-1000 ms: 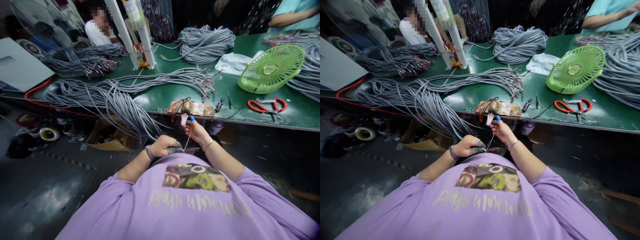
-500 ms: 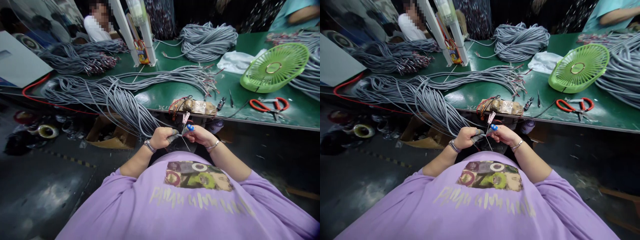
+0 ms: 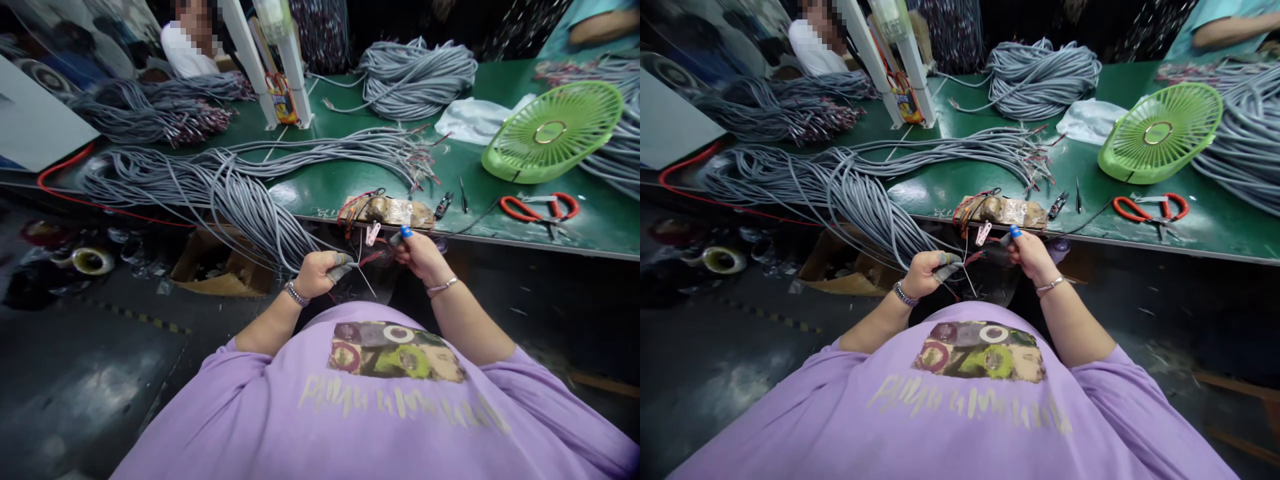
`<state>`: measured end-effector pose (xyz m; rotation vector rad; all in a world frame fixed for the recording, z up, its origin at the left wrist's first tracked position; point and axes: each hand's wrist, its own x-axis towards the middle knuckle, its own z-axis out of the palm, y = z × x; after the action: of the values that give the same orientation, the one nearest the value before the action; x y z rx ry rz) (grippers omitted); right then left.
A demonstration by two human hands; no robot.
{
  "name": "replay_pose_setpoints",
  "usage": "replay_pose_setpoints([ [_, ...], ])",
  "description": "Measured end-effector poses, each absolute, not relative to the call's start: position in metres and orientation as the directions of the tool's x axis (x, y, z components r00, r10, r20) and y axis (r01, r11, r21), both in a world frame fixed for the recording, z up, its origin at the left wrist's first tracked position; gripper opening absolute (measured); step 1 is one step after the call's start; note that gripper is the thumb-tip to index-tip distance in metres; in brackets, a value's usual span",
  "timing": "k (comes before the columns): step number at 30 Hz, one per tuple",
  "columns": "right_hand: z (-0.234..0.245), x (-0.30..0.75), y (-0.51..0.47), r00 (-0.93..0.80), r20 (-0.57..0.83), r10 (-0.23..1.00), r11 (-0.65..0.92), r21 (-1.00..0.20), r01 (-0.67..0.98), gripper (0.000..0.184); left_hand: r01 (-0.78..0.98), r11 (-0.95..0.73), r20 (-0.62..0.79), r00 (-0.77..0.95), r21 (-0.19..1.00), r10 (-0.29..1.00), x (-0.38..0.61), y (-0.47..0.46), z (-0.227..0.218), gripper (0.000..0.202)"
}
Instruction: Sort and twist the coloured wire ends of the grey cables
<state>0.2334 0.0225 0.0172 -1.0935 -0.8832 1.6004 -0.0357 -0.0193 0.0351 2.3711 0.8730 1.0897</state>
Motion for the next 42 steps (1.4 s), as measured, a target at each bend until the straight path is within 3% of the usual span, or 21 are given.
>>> replay_pose_setpoints([
  [4, 0.013, 0.207, 0.031, -0.209, -0.377, 0.902, -0.426, -0.851, -0.307, 0.055, 0.462, -0.692, 0.551, 0.419, 0.555, 0.722, -0.024, -0.006, 0.028, 0.024],
  [14, 0.01, 0.178, 0.041, -0.325, -0.308, 0.894, -0.433, -0.779, -0.454, 0.051, 0.482, -0.645, 0.512, 0.393, 0.593, 0.764, -0.01, 0.016, 0.019, 0.027],
  [23, 0.008, 0.163, 0.046, -0.164, -0.327, 0.931, -0.359, -0.729, -0.583, 0.054, 0.476, -0.662, 0.478, 0.459, 0.578, 0.748, -0.007, 0.02, 0.012, 0.026],
  [29, 0.01, 0.16, 0.041, -0.165, -0.35, 0.922, -0.374, -0.698, -0.611, 0.055, 0.487, -0.658, 0.47, 0.462, 0.574, 0.752, -0.006, 0.022, 0.012, 0.025],
  [38, 0.001, 0.174, 0.031, -0.289, -0.404, 0.868, -0.494, -0.649, -0.578, 0.064, 0.396, -0.639, 0.435, 0.493, 0.66, 0.754, -0.022, -0.004, 0.016, 0.025],
  [42, -0.005, 0.18, 0.03, -0.279, -0.422, 0.863, -0.504, -0.67, -0.544, 0.063, 0.299, -0.51, 0.359, 0.437, 0.807, 0.825, -0.032, -0.025, 0.013, 0.026],
])
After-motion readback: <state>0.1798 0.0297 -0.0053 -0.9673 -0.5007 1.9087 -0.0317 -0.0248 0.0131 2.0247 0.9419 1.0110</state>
